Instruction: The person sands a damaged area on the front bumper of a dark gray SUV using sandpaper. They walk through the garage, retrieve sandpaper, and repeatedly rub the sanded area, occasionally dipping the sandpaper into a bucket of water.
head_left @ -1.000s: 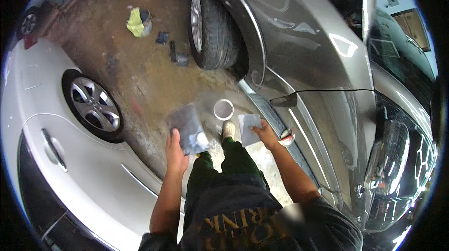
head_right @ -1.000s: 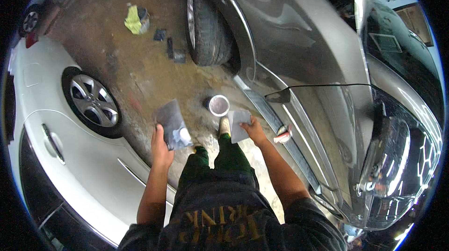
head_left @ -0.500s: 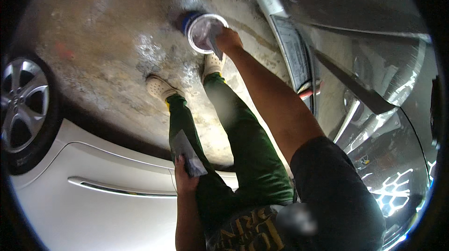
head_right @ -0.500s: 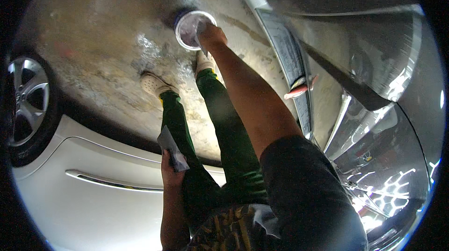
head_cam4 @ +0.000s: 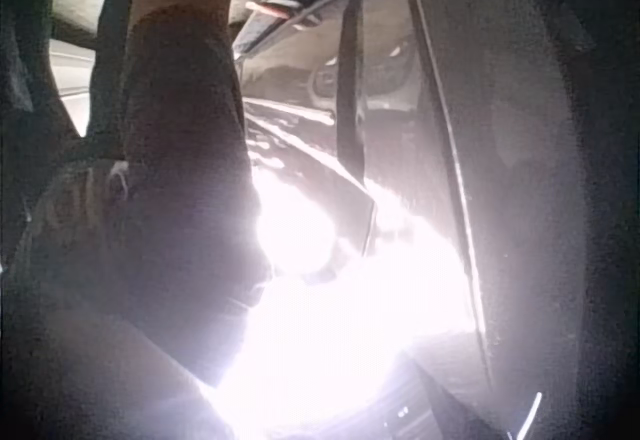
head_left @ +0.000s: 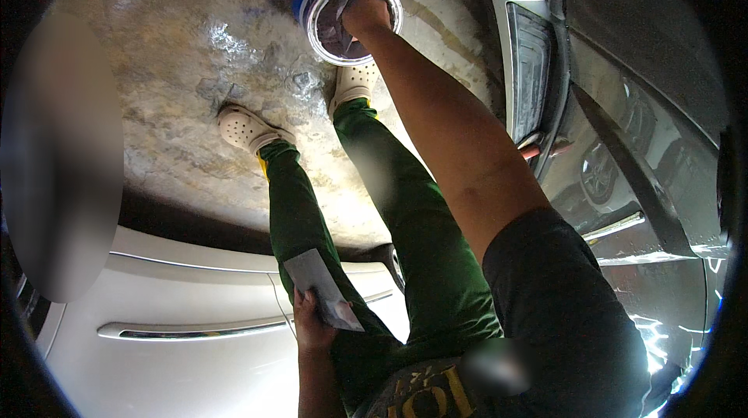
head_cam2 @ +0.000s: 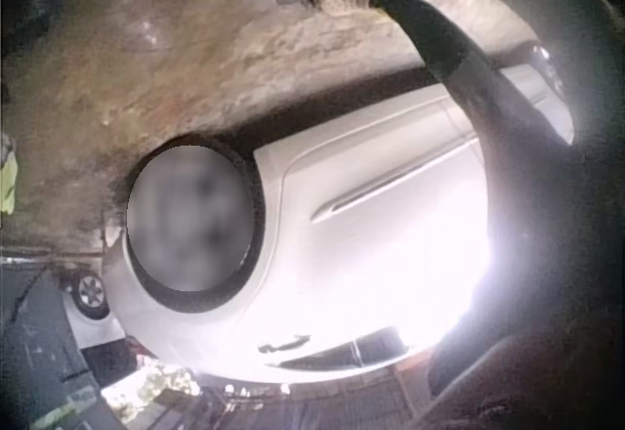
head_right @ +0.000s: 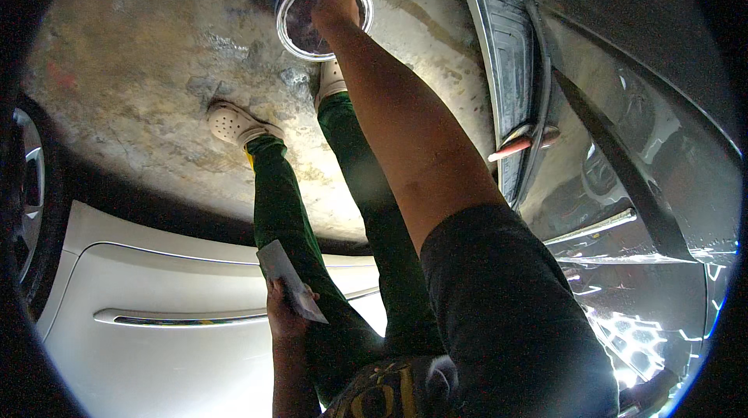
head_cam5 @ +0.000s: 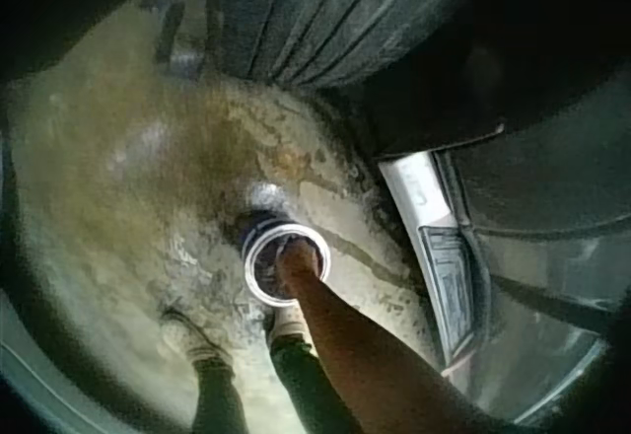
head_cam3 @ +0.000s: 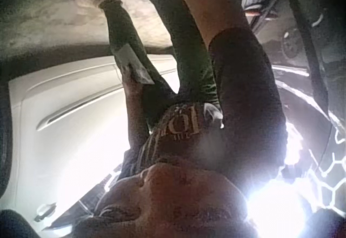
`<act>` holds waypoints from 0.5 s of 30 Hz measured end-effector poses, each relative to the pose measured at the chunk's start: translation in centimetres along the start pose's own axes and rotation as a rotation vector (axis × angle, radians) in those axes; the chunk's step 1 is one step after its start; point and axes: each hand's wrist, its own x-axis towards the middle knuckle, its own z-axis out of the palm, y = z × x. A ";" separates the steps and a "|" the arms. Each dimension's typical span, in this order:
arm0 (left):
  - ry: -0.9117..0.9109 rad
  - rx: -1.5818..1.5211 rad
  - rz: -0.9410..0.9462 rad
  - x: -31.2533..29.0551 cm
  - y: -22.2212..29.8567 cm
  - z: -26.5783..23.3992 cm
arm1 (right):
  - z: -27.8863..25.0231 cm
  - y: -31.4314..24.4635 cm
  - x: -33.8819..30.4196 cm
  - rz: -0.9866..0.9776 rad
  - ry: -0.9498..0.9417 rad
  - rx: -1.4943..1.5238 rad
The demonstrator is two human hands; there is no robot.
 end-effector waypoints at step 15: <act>-0.037 0.034 -0.062 -0.7 2.0 1.7 | -0.6 1.2 -1.3 0.261 -0.231 0.933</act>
